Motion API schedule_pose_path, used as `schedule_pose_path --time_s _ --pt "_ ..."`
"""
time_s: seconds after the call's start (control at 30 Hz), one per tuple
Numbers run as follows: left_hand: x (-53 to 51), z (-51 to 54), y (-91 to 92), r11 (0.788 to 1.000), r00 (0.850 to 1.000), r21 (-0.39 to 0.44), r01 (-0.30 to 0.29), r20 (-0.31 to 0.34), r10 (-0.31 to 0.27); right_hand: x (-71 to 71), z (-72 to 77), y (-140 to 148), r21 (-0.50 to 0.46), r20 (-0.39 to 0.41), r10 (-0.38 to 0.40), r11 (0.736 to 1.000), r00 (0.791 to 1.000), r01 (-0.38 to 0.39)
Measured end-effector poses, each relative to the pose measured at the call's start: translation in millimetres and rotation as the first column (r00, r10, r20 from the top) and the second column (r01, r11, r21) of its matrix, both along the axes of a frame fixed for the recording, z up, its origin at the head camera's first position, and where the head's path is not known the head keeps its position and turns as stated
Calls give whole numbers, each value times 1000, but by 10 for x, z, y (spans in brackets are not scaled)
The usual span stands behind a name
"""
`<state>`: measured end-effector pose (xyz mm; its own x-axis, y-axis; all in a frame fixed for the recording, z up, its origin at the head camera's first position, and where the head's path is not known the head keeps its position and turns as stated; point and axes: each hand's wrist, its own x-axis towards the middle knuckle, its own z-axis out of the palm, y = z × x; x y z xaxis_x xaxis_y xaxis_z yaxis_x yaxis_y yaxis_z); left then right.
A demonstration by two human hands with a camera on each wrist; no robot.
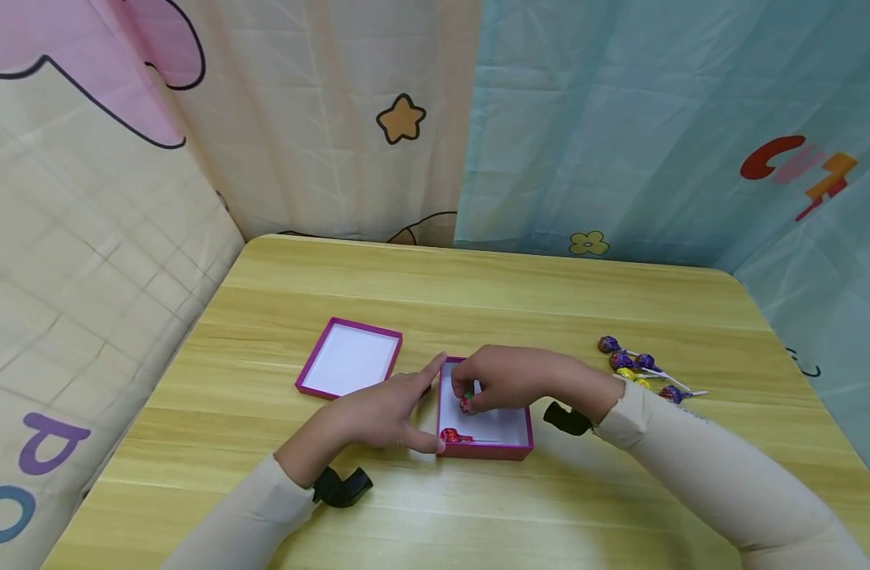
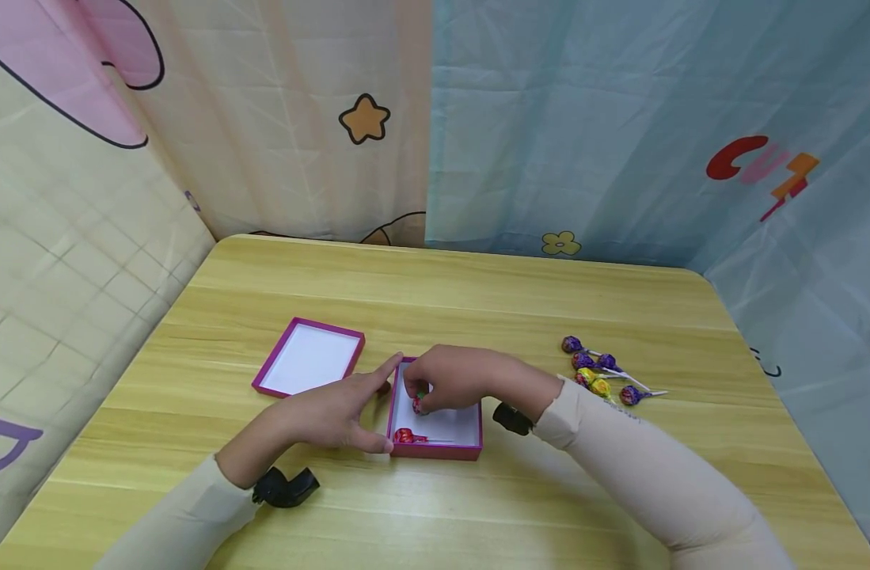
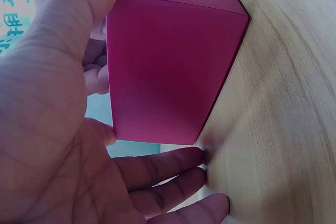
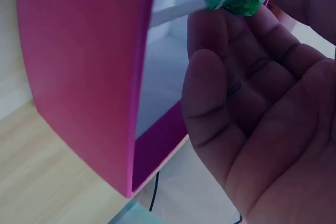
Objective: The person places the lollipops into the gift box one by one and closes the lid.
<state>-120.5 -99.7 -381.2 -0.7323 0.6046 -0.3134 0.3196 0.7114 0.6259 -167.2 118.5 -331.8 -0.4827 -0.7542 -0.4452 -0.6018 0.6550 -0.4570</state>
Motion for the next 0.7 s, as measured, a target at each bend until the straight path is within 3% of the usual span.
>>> schedule_pose_path --time_s 0.4,0.7 --pt "-3 -14 -2 1000 1000 -3 3 4 -3 51 -208 -45 15 -7 51 999 999 -51" --pt "1 -17 -9 1000 1000 7 -1 0 1 60 -278 -14 -10 38 75 997 996 -75"
